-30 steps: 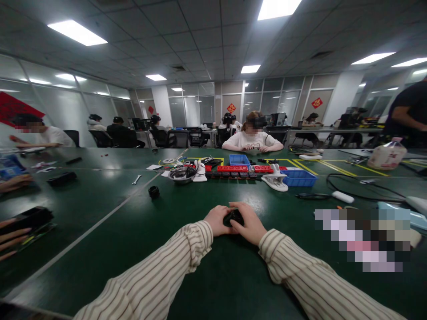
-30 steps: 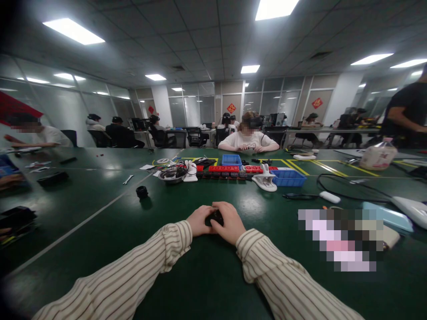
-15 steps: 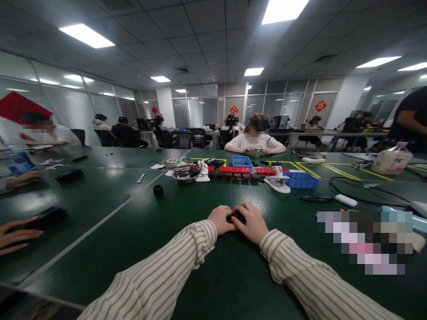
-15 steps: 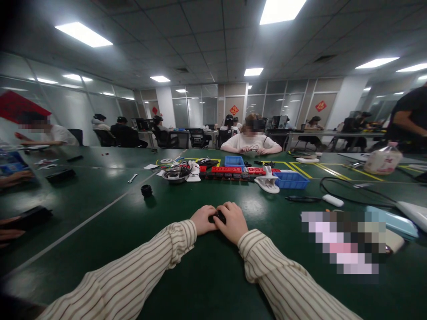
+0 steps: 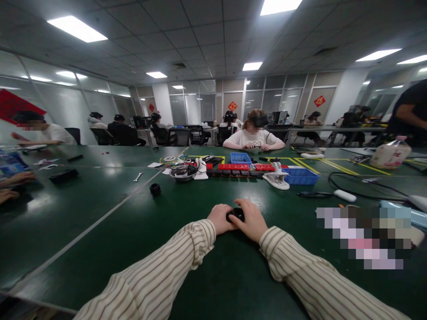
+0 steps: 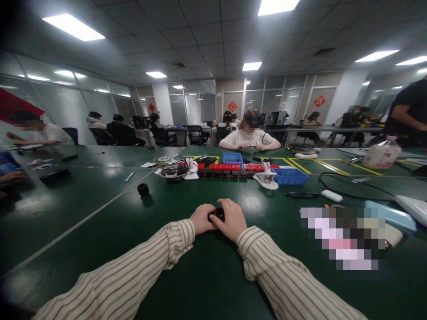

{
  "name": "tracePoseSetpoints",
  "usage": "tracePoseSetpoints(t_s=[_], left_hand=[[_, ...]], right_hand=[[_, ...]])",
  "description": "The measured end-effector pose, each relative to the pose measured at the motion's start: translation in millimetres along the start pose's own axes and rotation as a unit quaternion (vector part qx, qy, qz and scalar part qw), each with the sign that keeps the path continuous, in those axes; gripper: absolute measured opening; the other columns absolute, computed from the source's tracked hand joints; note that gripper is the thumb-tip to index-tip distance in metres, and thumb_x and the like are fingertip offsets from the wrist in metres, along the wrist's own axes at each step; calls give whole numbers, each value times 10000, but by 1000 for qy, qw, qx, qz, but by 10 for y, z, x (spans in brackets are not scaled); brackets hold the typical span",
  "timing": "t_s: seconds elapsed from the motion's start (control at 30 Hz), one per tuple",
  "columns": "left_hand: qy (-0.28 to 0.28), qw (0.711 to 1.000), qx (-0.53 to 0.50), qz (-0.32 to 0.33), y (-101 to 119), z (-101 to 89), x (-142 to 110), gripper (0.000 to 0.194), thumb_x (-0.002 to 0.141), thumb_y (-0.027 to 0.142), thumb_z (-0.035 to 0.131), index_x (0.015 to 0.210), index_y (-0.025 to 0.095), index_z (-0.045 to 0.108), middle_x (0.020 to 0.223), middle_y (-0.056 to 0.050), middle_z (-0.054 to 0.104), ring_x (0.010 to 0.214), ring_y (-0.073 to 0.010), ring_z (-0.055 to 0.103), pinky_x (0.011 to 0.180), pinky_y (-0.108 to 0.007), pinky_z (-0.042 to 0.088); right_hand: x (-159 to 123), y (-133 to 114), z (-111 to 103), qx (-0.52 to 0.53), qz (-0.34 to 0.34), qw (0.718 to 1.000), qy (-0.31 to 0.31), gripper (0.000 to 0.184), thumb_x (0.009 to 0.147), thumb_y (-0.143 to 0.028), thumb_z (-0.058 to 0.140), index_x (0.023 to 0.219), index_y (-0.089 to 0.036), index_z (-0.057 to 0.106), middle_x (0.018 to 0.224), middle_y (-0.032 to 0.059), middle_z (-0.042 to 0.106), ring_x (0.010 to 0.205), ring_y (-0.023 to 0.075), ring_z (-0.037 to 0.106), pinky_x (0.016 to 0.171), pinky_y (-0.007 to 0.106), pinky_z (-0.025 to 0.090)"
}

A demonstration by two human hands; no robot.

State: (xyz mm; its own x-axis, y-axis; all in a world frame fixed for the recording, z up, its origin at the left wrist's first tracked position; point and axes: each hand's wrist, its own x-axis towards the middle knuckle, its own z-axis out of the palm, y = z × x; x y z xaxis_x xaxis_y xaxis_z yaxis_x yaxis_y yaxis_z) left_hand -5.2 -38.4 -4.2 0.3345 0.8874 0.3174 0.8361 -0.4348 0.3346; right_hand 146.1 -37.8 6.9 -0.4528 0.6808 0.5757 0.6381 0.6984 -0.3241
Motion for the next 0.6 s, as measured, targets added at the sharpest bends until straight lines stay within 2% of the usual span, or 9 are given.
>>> tracePoseSetpoints(t_s=[0.2, 0.4, 0.5, 0.6], left_hand=[[-24, 999, -32, 28, -43, -5, 12, 263, 600, 378, 674, 741, 163, 618, 809, -17, 603, 799, -197, 556, 740, -266, 427], [-23, 999, -40, 26, -29, -25, 0, 295, 620, 351, 670, 841, 161, 622, 926, -36, 608, 870, -211, 554, 803, -284, 418], [-22, 999, -33, 24, -18, -28, -6, 341, 620, 373, 672, 883, 170, 595, 899, -30, 605, 857, -214, 554, 789, -294, 426], [-14, 1000, -21, 12, -5, -24, -21, 416, 607, 428, 675, 914, 170, 563, 869, -32, 594, 838, -224, 548, 772, -319, 432]], right_hand=[[12, 12, 10, -9, 26, 1000, 0, 296, 721, -390, 570, 890, -163, 486, 856, 64, 529, 812, 216, 500, 722, 343, 393], [17, -49, -68, 18, -23, 999, -19, 154, 717, -216, 504, 866, -176, 511, 857, 54, 547, 831, 205, 490, 756, 339, 374], [6, -89, -113, 38, -61, 997, -31, 208, 665, -121, 454, 848, -189, 526, 853, 35, 568, 848, 193, 495, 800, 337, 366], [-6, -98, -122, 49, -69, 996, -25, 246, 663, -126, 456, 890, -187, 527, 885, 42, 575, 867, 192, 500, 824, 344, 368]])
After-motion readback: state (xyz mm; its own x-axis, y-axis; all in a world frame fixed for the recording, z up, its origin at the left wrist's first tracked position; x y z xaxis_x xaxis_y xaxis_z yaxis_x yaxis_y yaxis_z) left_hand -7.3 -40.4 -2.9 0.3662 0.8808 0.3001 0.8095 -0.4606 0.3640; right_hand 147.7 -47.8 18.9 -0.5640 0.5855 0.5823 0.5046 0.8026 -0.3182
